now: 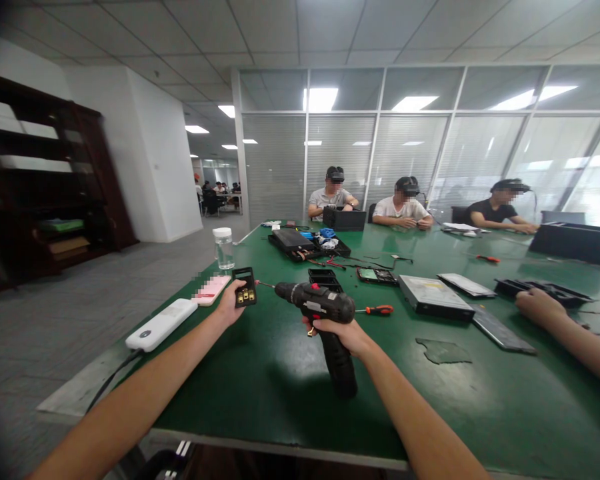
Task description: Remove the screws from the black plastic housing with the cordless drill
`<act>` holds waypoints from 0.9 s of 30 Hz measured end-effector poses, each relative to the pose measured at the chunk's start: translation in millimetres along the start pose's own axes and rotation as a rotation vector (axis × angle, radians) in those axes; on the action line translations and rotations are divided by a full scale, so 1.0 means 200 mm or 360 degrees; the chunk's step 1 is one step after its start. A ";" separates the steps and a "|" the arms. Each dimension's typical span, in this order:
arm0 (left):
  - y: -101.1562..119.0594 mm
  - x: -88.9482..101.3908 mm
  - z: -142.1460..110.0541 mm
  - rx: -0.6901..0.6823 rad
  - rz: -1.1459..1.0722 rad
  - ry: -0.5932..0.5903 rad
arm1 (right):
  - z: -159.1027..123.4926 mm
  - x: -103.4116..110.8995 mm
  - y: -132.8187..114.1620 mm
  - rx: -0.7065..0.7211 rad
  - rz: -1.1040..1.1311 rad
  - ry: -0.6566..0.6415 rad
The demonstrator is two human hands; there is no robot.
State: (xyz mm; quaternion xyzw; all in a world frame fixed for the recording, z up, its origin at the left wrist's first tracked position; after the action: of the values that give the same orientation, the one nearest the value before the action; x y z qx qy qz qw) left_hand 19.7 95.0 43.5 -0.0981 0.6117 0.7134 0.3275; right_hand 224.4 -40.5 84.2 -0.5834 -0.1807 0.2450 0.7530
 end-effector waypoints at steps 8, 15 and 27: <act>0.00 0.03 -0.02 0.0044 -0.0071 0.0085 | -0.01 -0.10 -0.01 -0.0070 -0.0068 -0.0262; -0.02 -0.11 -0.04 -0.0001 0.0037 -0.0130 | -0.01 -0.12 -0.01 -0.0116 -0.0180 -0.0297; -0.20 -0.17 -0.11 0.0074 0.0051 -0.0221 | 0.02 -0.05 0.05 -0.0132 -0.0098 -0.0090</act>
State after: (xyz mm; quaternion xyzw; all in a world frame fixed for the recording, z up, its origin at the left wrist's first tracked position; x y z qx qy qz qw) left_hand 62.4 64.3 24.5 -0.0309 0.6055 0.7091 0.3600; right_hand 213.3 -41.6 75.5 -0.6010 -0.2298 0.2304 0.7300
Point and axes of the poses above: each hand's wrist, its own z-axis towards the middle knuckle, its own x-axis out of the back of the hand, y = z × x, the point moved 10 cm from there along z, towards the middle knuckle, and after that the axes turned 12 degrees about -y, right-handed, at the moved point
